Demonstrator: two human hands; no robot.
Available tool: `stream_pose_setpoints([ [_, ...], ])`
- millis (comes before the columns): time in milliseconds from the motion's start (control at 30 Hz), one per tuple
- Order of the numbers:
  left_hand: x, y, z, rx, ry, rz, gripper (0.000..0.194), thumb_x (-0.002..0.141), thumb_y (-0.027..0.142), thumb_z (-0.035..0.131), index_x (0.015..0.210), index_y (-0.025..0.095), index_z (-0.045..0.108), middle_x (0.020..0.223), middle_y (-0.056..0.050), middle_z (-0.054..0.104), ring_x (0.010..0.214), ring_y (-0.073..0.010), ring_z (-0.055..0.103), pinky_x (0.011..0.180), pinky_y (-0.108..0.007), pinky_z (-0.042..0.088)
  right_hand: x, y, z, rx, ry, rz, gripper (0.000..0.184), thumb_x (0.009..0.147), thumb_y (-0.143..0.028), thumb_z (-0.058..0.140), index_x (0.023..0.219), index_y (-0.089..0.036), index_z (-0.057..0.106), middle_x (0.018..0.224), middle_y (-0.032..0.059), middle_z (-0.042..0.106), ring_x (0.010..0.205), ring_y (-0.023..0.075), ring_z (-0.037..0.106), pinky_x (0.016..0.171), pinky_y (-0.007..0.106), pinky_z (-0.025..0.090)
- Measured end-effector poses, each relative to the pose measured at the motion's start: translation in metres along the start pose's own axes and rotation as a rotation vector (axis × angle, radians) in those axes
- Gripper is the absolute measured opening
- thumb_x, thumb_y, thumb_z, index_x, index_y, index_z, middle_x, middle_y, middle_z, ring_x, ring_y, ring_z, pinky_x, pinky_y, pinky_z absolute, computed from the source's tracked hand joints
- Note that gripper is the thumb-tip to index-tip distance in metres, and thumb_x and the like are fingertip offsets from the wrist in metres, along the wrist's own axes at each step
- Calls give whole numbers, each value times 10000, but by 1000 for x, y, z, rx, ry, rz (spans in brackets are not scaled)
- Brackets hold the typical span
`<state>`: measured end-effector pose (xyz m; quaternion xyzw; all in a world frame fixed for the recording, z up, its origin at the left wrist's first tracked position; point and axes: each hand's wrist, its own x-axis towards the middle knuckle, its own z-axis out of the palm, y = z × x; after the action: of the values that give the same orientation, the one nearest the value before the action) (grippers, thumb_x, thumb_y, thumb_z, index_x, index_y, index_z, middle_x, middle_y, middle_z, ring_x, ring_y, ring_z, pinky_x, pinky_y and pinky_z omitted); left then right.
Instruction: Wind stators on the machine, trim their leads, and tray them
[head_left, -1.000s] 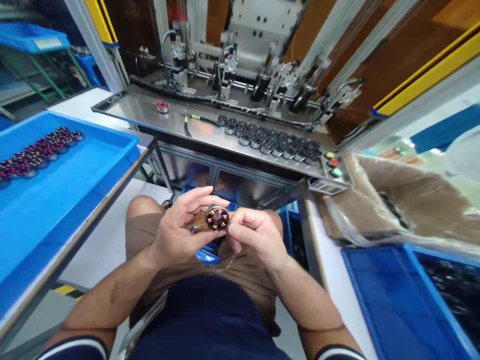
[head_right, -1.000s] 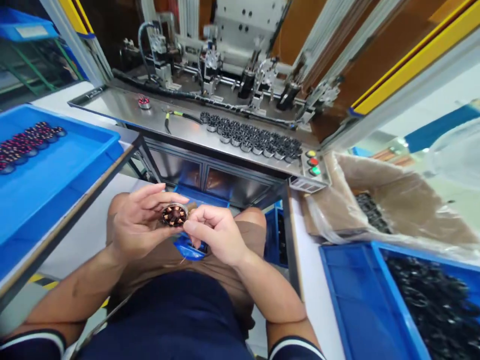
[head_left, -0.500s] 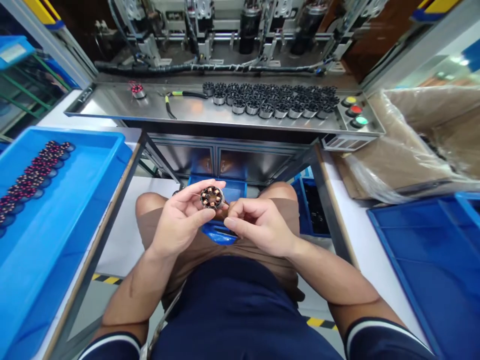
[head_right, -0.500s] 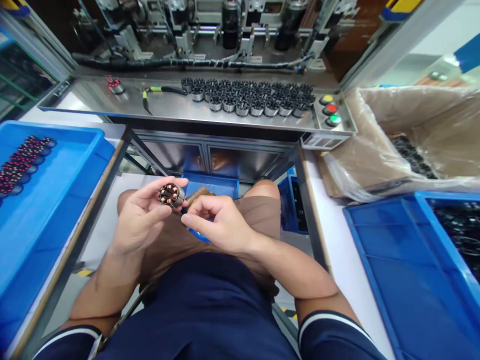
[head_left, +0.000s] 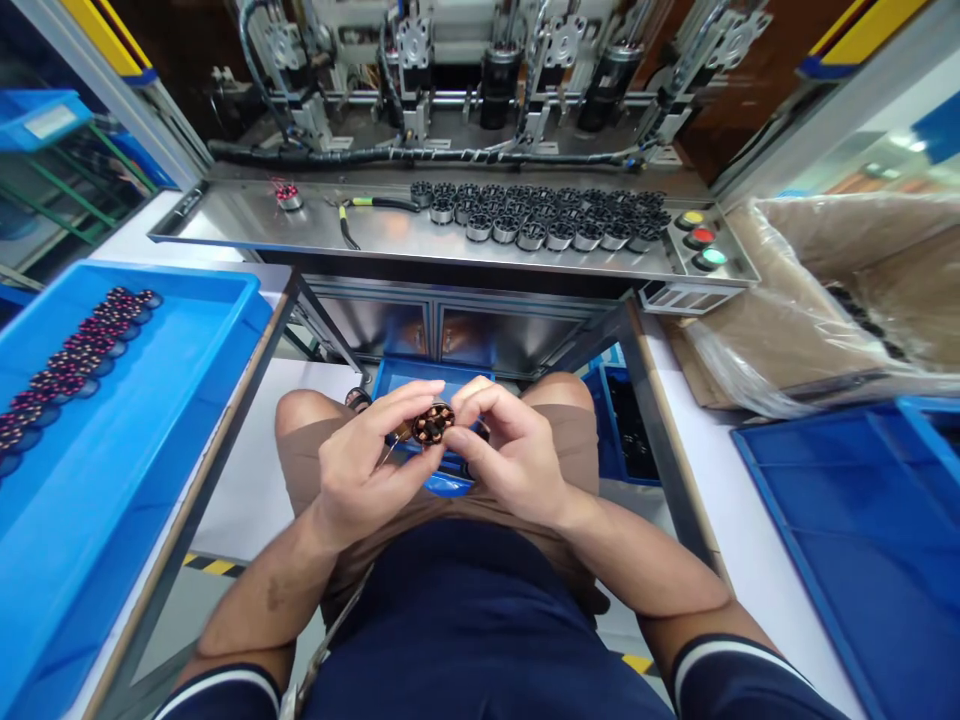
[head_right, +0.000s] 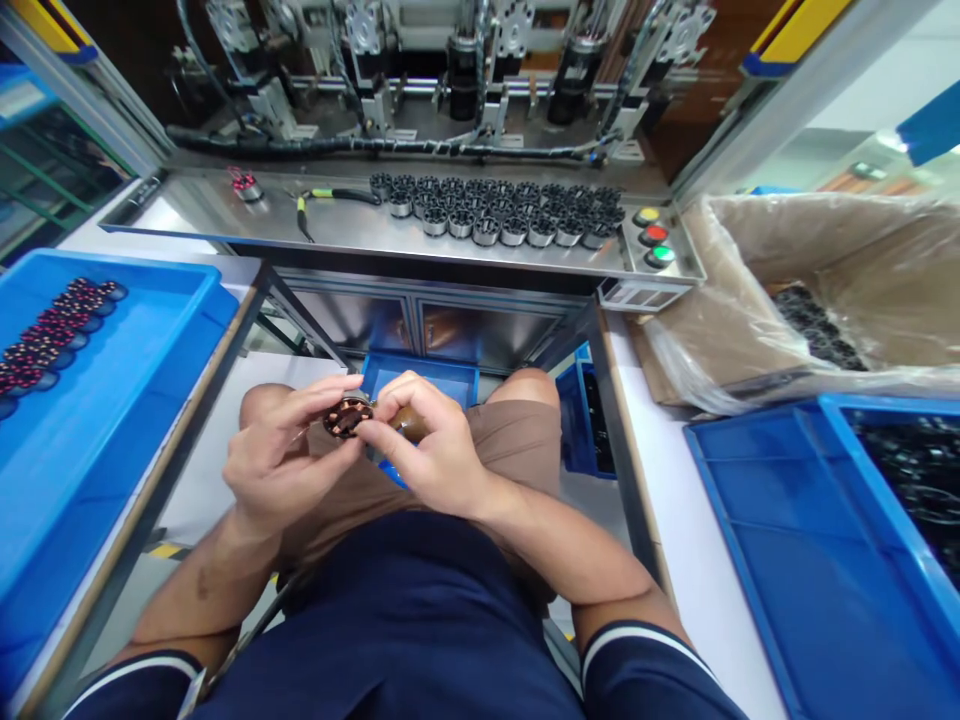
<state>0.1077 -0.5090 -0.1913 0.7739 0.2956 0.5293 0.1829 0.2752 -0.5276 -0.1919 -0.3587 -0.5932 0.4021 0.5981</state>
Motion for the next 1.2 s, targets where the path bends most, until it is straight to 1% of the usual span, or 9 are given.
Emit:
stream_pose_setpoints([
  [133,2,3,1,-161,45,-168,433,760,127,809,1168,187,676,1130,-84,772,1044,-221,746,884,-308,638,-3,2,7,71,88,-5,163,950,-254,633,810,-215,559,760,-24,558,710,118,541,711,282,466],
  [233,3,1,3,-414,41,-396,386,785,203,805,1153,195,691,1124,-93,771,950,-192,763,815,-264,638,-5,4,10,84,135,-1,155,947,-219,630,809,-216,559,750,-32,560,684,108,524,693,270,454],
  [300,3,-2,4,-508,31,-442,373,788,230,806,1146,215,702,1139,-83,762,934,-172,757,805,-246,630,-5,6,10,84,139,13,167,947,-229,634,799,-214,557,746,-32,560,680,109,518,696,273,452],
  [600,0,-3,4,-58,67,-40,486,739,75,799,1189,214,679,1067,-55,744,1005,-195,719,866,-322,626,-1,4,13,144,52,94,281,924,-444,670,817,-216,545,796,-7,543,735,137,526,698,301,458],
  [733,2,-2,5,-100,94,-80,444,751,90,797,1162,205,674,1061,-58,738,997,-193,725,809,-296,639,-2,8,20,155,181,112,259,984,-397,587,812,-219,513,783,-15,530,720,124,510,697,286,449],
  [867,2,-5,4,-104,105,-87,435,756,91,793,1158,211,677,1057,-52,729,986,-182,726,782,-271,639,-1,14,21,187,183,158,265,982,-434,579,835,-219,524,798,-8,551,736,128,532,713,288,470],
  [1000,1,-8,1,8,79,-64,398,776,146,791,1152,207,677,1056,-61,729,981,-204,731,789,-321,648,4,13,20,199,157,2,245,893,-418,709,964,-229,569,925,16,575,836,148,568,769,314,496],
  [1067,1,-7,0,38,71,-44,399,779,150,787,1158,206,676,1058,-64,733,995,-212,727,779,-330,651,7,11,22,166,167,-42,211,892,-390,708,907,-219,585,892,14,571,825,147,565,750,307,494],
  [1200,3,-5,-1,-6,87,-48,450,750,87,791,1168,214,681,1076,-64,736,1003,-208,722,739,-310,650,13,8,26,226,247,143,290,930,-426,643,774,-200,548,746,-18,547,663,110,519,621,263,451],
])
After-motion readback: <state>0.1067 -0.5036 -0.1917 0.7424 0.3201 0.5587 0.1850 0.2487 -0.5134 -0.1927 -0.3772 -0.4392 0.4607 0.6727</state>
